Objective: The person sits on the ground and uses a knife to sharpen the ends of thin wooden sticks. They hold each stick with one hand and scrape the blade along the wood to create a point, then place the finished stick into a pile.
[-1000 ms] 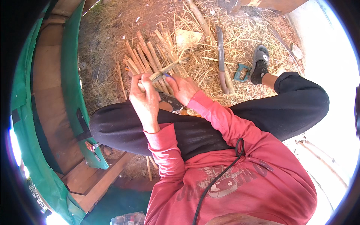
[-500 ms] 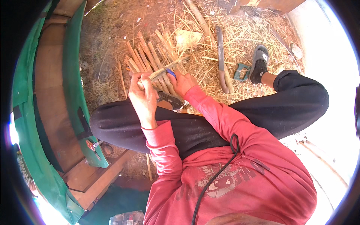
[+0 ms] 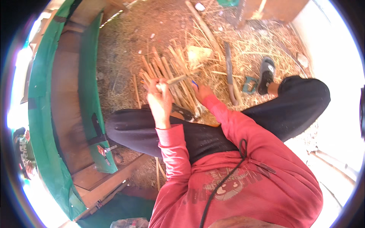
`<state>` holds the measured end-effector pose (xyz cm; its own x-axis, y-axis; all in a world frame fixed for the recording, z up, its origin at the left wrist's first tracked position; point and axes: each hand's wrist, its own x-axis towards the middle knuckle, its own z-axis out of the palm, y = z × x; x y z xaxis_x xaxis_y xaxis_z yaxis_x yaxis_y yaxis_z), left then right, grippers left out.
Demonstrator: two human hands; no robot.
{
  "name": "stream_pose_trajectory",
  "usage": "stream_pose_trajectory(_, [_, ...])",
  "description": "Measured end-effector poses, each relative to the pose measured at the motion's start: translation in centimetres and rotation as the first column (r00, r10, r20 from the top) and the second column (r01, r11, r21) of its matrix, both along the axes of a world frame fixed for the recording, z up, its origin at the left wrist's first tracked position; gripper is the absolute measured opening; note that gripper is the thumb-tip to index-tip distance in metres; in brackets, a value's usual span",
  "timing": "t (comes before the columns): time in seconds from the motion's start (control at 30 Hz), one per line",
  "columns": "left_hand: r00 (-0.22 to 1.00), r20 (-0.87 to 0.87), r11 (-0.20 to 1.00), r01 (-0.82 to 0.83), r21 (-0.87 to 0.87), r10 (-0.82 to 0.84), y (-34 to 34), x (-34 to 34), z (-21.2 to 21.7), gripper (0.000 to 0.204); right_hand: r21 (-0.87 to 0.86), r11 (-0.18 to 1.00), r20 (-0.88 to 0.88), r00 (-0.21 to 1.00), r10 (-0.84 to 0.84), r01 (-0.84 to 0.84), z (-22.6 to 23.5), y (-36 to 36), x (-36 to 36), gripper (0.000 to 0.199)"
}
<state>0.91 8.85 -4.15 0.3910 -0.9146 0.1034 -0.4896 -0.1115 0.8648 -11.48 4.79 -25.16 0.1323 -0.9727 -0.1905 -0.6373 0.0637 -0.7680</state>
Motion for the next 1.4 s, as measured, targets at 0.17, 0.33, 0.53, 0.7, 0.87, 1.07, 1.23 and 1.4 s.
stream_pose_trajectory(0.17, [1.000,-0.019,1.000,0.008,0.014,-0.007,0.2,-0.4,-0.1,0.023,0.053,0.998,-0.012,1.000,-0.019,0.019,0.7,-1.1,-0.1,0.058])
stream_pose_trajectory(0.33, [0.997,-0.073,0.999,-0.039,0.005,0.040,0.2,-0.5,-0.5,0.019,0.137,0.990,-0.083,0.996,0.041,-0.029,0.9,-1.3,0.1,0.059])
stream_pose_trajectory(0.53, [0.983,-0.183,1.000,-0.016,-0.015,0.013,0.2,-0.7,0.1,0.018,0.173,0.979,-0.001,0.994,-0.108,0.107,-2.9,-1.6,0.1,0.061])
stream_pose_trajectory(0.7, [0.985,-0.133,0.994,-0.107,0.033,0.110,0.9,0.5,-0.2,0.019,0.189,0.980,-0.034,0.998,0.060,-0.053,3.0,-1.2,1.3,0.058])
stream_pose_trajectory(0.87, [0.987,-0.134,0.996,-0.081,0.048,0.086,0.6,0.0,0.2,0.019,0.072,0.997,-0.055,0.998,0.022,-0.018,1.2,-0.7,0.8,0.058])
stream_pose_trajectory(1.07, [0.980,-0.158,0.992,-0.116,0.038,0.121,0.7,0.5,-0.2,0.015,0.112,0.989,0.274,0.960,0.059,-0.093,8.1,0.0,1.2,0.061])
stream_pose_trajectory(1.23, [0.986,-0.106,0.990,-0.124,0.061,0.130,0.7,0.4,0.3,0.012,0.034,0.989,0.202,0.970,0.136,-0.146,9.8,1.1,0.8,0.049])
stream_pose_trajectory(1.4, [0.985,-0.122,0.992,-0.119,0.041,0.123,0.8,0.1,0.1,0.011,-0.095,0.988,0.082,0.988,0.132,-0.124,10.5,1.8,1.5,0.045])
